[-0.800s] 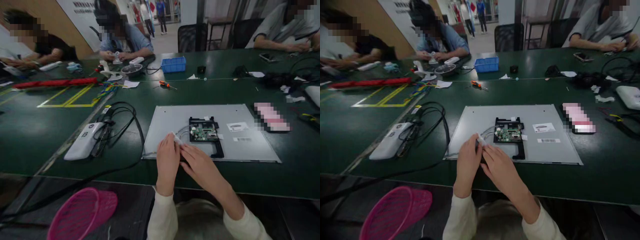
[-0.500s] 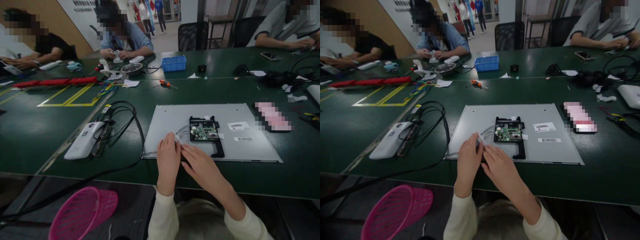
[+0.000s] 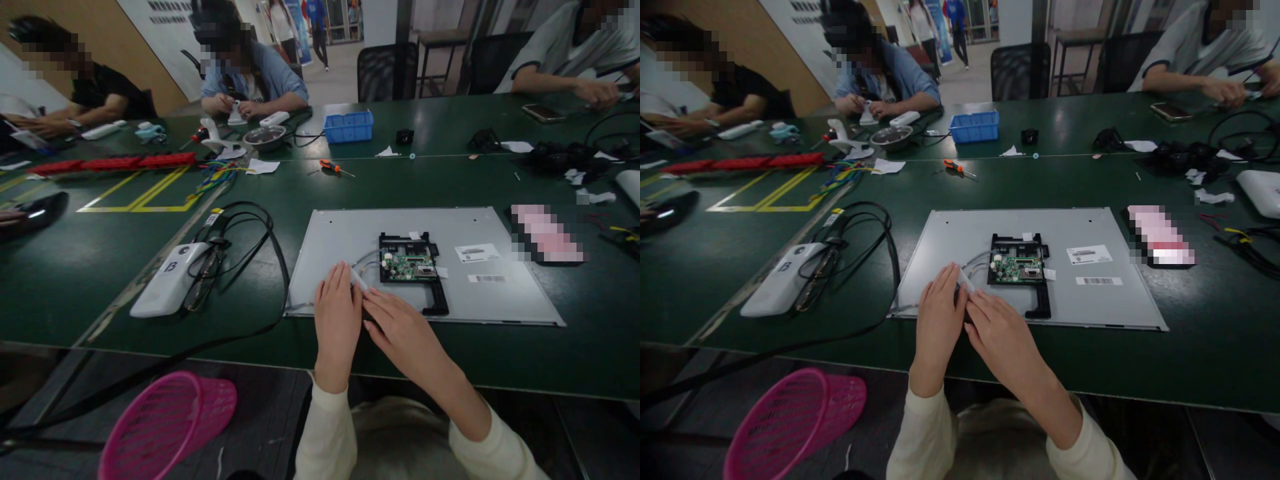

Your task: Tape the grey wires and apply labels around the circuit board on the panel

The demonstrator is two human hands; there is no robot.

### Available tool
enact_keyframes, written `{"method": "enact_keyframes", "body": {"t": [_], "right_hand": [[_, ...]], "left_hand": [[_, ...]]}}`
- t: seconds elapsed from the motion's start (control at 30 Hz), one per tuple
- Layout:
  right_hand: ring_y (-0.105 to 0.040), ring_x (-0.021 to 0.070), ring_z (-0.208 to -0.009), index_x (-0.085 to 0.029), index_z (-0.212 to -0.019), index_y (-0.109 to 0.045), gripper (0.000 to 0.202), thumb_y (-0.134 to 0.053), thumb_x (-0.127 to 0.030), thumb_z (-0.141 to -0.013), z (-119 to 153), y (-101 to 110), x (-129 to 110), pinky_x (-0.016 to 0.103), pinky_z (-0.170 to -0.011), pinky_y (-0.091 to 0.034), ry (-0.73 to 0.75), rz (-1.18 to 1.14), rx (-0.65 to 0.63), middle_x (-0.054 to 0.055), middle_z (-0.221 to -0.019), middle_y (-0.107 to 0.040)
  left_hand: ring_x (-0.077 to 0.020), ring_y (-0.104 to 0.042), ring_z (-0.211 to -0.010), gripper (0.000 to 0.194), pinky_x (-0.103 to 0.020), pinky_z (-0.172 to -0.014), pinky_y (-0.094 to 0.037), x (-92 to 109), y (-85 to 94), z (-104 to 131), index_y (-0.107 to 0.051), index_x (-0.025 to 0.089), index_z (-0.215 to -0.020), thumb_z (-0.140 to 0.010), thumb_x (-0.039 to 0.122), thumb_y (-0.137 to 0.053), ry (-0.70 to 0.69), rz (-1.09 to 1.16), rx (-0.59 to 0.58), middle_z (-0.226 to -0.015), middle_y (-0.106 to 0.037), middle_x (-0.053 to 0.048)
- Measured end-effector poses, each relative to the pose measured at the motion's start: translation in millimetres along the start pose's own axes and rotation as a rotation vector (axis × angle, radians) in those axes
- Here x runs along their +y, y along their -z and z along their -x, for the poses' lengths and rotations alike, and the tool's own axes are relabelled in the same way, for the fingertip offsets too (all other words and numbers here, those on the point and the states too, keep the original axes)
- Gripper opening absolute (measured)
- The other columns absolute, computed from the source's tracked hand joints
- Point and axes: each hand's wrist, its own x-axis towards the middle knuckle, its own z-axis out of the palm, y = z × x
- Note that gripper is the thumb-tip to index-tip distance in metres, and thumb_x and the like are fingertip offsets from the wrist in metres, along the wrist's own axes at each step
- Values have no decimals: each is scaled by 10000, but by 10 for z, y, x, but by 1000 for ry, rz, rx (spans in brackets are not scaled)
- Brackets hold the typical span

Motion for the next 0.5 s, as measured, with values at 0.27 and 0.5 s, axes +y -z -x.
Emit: {"method": "enact_keyframes", "body": {"t": [0.27, 0.5], "right_hand": [[-552, 225, -1192, -83, -1216, -599, 342, -465, -150, -909, 1, 20, -13, 406, -1060, -439, -5, -12, 34, 124, -1256, -620], [-552, 232, -1189, -88, -1200, -607, 332, -464, -152, -908, 18, 16, -10, 411, -1056, -443, -9, -15, 34, 129, -1250, -622]], "left_hand": [[-245, -391, -1344, 411, -454, -1089, -341, -1, -18, 16, -463, 123, -1333, -939, 210, -385, -11, -30, 6, -1415, -466, -121], [-249, -398, -1338, 401, -461, -1096, -335, 2, -1, 21, -461, 108, -1320, -937, 206, -392, -35, -21, 13, -1413, -466, -135]]}}
